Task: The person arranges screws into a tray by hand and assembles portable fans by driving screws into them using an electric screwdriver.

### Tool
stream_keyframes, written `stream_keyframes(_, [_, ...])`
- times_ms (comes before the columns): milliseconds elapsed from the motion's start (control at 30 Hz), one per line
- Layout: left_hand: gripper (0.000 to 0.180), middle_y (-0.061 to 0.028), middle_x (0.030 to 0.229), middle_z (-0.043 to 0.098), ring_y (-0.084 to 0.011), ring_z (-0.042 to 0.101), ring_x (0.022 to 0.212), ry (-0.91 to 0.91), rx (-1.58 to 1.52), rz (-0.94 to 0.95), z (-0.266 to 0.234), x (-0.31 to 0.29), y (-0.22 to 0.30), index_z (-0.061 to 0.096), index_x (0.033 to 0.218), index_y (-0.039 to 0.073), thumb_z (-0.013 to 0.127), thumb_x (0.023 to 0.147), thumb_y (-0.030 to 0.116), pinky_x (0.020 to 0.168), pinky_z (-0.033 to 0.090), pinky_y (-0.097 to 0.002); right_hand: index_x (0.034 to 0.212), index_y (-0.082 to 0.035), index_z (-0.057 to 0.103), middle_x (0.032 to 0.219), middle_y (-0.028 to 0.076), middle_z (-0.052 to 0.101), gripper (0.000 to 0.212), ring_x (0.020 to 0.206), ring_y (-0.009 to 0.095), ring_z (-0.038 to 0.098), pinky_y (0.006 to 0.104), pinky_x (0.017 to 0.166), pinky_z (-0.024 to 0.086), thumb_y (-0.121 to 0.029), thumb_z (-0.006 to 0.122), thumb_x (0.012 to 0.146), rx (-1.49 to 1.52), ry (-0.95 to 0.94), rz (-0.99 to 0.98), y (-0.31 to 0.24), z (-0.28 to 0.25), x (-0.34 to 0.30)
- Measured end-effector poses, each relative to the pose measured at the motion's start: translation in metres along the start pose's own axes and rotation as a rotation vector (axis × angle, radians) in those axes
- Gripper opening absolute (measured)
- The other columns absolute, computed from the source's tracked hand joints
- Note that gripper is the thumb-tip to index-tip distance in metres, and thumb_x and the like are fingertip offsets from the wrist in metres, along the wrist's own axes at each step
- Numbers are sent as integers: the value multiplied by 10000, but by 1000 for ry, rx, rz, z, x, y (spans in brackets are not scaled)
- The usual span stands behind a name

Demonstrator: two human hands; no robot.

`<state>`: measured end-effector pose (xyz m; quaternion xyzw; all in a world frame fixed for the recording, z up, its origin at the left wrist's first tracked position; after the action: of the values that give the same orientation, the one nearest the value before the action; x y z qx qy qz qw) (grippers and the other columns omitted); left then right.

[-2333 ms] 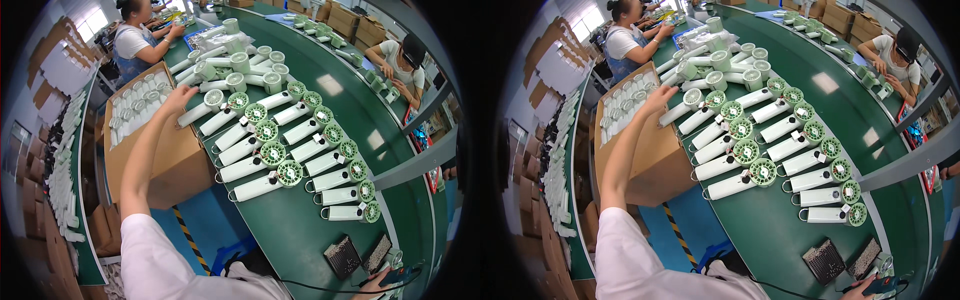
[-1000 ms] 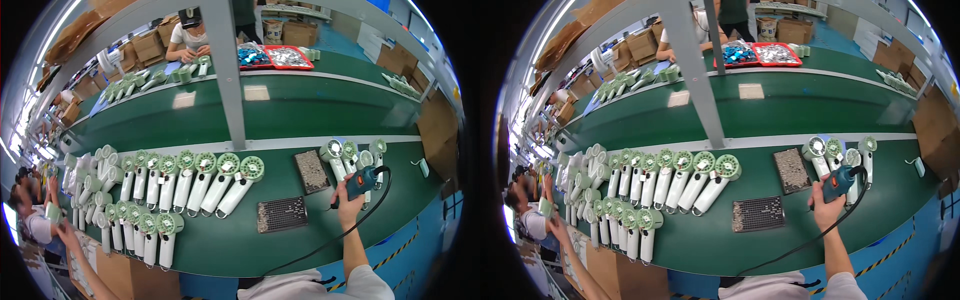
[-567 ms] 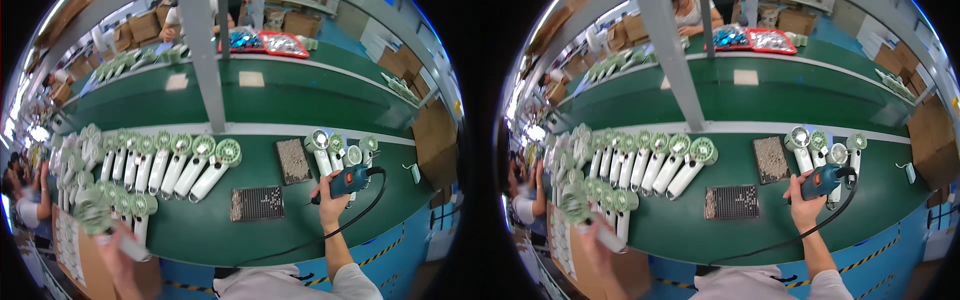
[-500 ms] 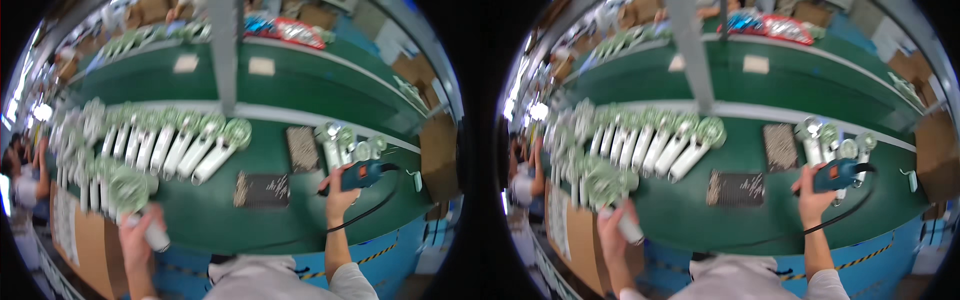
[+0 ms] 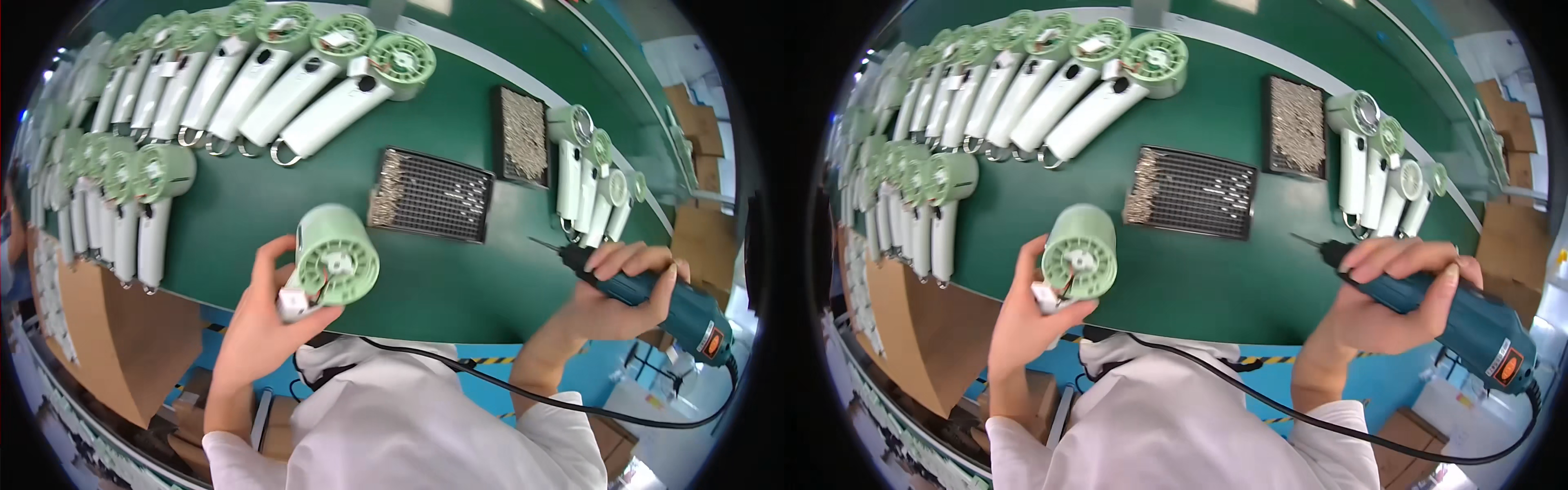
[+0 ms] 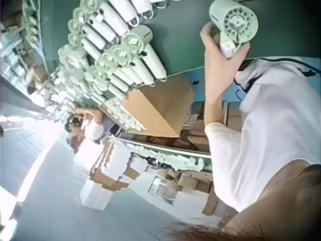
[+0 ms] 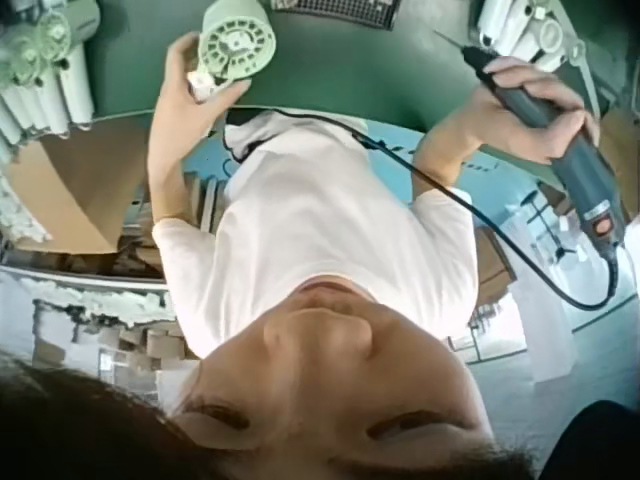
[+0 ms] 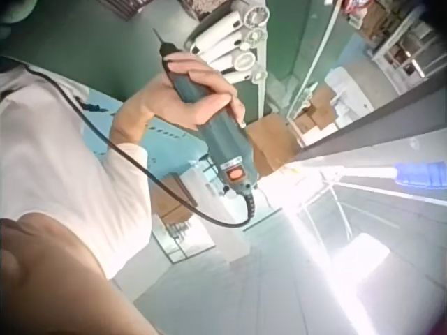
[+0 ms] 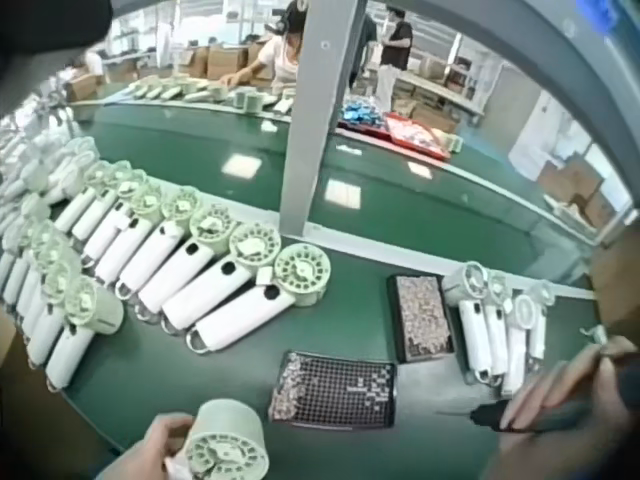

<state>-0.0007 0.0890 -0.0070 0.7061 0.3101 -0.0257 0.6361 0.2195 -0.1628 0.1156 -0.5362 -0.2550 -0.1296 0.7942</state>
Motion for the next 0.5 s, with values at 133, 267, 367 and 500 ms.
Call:
stream_keyframes(133, [578, -192, 961, 705, -343, 700, 863, -122, 201, -35, 13, -1, -1, 374, 1175, 21, 775, 765, 94, 730, 535, -380, 1177, -124, 452, 688, 97, 484, 215, 426, 209, 463, 386, 390, 468, -199, 371, 993, 30, -88, 104, 18, 22, -12])
stream_keyframes(267, [459, -186, 902, 690, -378, 677, 805, -219, 330, 84, 27, 6, 3, 473, 1075, 17, 776, 750, 131, 702, 527, -387, 1174, -93, 385, 694, 142, 525, 242, 442, 223, 493, 393, 400, 483, -79, 454, 943, 32, -149, 101, 37, 34, -17])
stream_keyframes(367, [407, -125, 883, 661, -338, 657, 754, -172, 351, 151, 31, 7, 11, 571, 1033, 29, 789, 709, 146, 667, 513, -377, 1158, -46, 364, 647, 146, 521, 282, 408, 210, 480, 375, 379, 480, -57, 493, 908, -10, -122, 105, 50, 39, -18])
stream_keyframes(500, [418, -73, 827, 609, -294, 626, 711, -130, 514, 212, 32, 12, 23, 636, 1040, 56, 793, 665, 150, 633, 490, -374, 1142, -25, 363, 622, 144, 512, 293, 384, 202, 468, 365, 362, 475, -53, 511, 890, -44, -94, 105, 59, 40, -19])
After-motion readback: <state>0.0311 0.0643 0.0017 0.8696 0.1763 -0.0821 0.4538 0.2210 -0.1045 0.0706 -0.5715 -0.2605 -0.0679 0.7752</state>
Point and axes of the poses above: each hand's wrist, its own x-axis towards the middle knuckle, its own z-axis out of the palm, y = z × x, the point moved 7 cm from there along x, towards the middle knuckle
